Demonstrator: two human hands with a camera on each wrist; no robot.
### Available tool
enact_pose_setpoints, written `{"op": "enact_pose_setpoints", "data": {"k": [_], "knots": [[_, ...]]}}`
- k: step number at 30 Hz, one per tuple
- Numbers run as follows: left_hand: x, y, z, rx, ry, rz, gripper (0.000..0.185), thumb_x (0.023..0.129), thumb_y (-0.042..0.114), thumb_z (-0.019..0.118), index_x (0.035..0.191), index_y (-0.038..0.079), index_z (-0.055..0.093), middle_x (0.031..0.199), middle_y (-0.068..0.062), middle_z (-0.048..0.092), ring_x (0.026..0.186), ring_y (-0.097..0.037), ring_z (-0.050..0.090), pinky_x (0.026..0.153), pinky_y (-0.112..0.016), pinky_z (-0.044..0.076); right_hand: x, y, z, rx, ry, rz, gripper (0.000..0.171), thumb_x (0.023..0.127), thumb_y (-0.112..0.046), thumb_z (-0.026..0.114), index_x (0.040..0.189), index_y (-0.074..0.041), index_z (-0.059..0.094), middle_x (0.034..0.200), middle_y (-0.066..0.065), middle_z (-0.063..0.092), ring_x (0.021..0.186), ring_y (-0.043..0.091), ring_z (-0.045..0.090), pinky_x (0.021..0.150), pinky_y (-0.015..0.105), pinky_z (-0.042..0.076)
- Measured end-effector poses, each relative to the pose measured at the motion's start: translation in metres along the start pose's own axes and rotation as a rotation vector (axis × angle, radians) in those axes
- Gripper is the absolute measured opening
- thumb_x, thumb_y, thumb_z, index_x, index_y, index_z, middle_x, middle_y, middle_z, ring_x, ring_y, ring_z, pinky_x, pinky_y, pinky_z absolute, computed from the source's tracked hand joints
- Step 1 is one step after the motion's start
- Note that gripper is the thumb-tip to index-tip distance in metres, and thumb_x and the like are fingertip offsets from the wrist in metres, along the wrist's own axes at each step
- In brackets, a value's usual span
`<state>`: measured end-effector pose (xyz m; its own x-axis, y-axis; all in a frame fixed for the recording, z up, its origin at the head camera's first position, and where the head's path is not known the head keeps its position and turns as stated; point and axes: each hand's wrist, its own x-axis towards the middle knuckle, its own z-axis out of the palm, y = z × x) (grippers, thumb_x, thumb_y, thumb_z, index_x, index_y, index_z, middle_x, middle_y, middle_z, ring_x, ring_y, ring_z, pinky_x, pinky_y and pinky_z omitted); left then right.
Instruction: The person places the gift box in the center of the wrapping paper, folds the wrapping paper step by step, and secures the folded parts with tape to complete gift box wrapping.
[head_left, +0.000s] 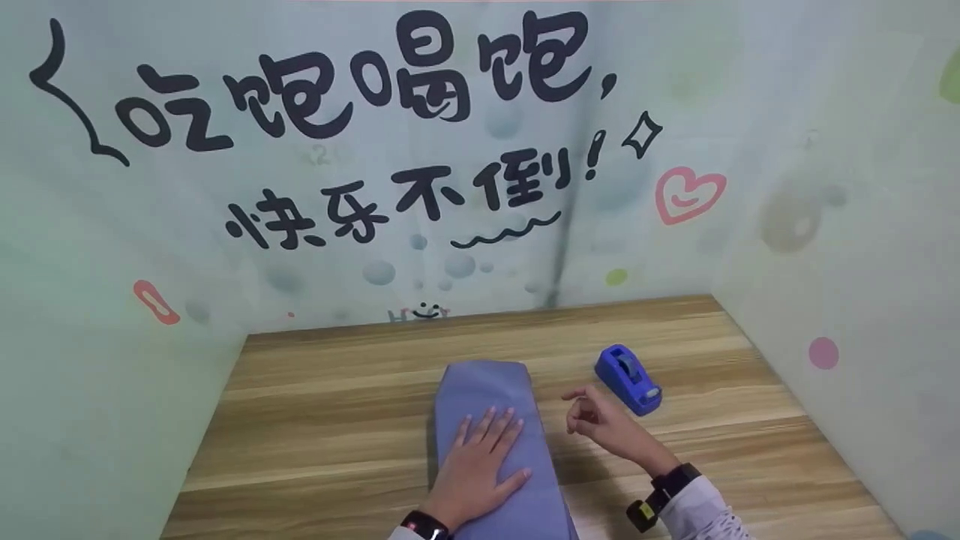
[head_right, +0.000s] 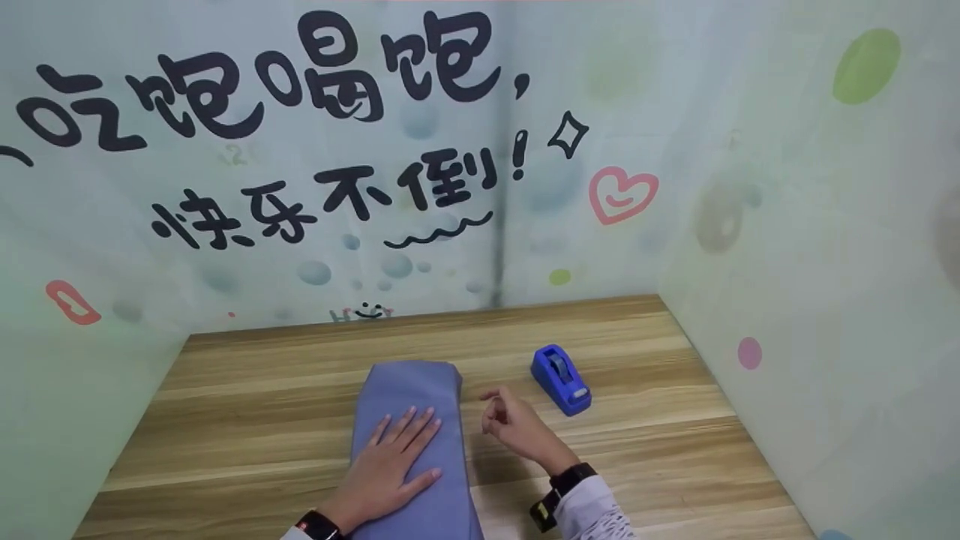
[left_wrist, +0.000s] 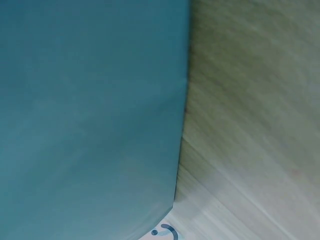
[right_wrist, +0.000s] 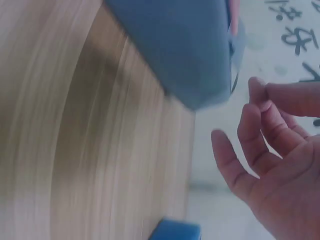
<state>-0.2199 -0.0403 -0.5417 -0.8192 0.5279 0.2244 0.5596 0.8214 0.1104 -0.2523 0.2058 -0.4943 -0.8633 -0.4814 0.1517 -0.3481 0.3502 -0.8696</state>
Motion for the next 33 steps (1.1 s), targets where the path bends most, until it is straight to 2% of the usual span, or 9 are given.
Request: {"op": "enact_pose_setpoints", "data": {"k": [4, 6, 9, 19, 27, 33], "knots": [[0.0, 0.0, 0.0, 0.005, -0.008, -0.004, 0.069, 0.088, 0.065, 0.021, 0.144, 0.025, 0.025, 0.151, 0.005, 0.02, 0.14, -0.02, 0.016, 0.111, -0.051, 0.015, 0.007, -0.008, 0.01, 0.044, -0.057, 0.017, 0.029, 0.086, 0.01, 0.046, 0.115, 0.009, 0.043, 0.083, 0.029, 0.056, 0.074, 0.02, 0.058, 0.067, 0.021, 0.046], [0.001, 0.0, 0.0, 0.005, -0.014, -0.006, 0.069, 0.088, 0.065, 0.021, 0.144, 0.025, 0.024, 0.151, 0.005, 0.02, 0.14, -0.02, 0.016, 0.111, -0.05, 0.015, 0.01, -0.005, 0.014, 0.046, -0.069, 0.026, 0.028, 0.086, 0.009, 0.047, 0.114, 0.009, 0.043, 0.083, 0.029, 0.056, 0.072, 0.012, 0.056, 0.066, 0.02, 0.046], [0.001, 0.0, 0.0, 0.004, -0.017, -0.006, 0.069, 0.088, 0.065, 0.022, 0.144, 0.025, 0.024, 0.151, 0.005, 0.02, 0.14, -0.02, 0.016, 0.111, -0.05, 0.014, 0.014, 0.005, 0.019, 0.051, -0.087, 0.033, 0.028, 0.086, 0.006, 0.048, 0.113, 0.009, 0.043, 0.083, 0.029, 0.056, 0.07, 0.007, 0.054, 0.063, 0.02, 0.044], [0.0, 0.0, -0.001, 0.015, 0.016, 0.013, 0.067, 0.089, 0.063, 0.024, 0.143, 0.024, 0.028, 0.15, 0.004, 0.025, 0.139, -0.021, 0.019, 0.109, -0.051, 0.018, 0.018, 0.016, 0.026, 0.07, -0.093, 0.052, 0.029, 0.085, 0.001, 0.052, 0.111, 0.01, 0.045, 0.083, 0.027, 0.058, 0.074, 0.013, 0.056, 0.066, 0.019, 0.045], [0.0, 0.0, -0.002, 0.002, -0.003, 0.007, 0.067, 0.089, 0.063, 0.023, 0.143, 0.024, 0.027, 0.151, 0.004, 0.023, 0.14, -0.021, 0.018, 0.11, -0.051, 0.017, 0.018, 0.014, 0.03, 0.079, -0.075, 0.089, 0.025, 0.087, -0.005, 0.056, 0.107, 0.008, 0.047, 0.079, 0.014, 0.06, 0.074, 0.013, 0.058, 0.067, 0.021, 0.049], [0.0, 0.0, -0.002, 0.007, -0.017, 0.003, 0.067, 0.089, 0.064, 0.022, 0.143, 0.025, 0.025, 0.151, 0.005, 0.021, 0.14, -0.02, 0.016, 0.11, -0.051, 0.016, 0.019, 0.014, 0.035, -0.019, -0.007, 0.134, 0.027, 0.084, -0.018, 0.063, 0.093, 0.004, 0.049, 0.072, 0.002, 0.053, 0.063, 0.005, 0.05, 0.055, 0.018, 0.043]]}}
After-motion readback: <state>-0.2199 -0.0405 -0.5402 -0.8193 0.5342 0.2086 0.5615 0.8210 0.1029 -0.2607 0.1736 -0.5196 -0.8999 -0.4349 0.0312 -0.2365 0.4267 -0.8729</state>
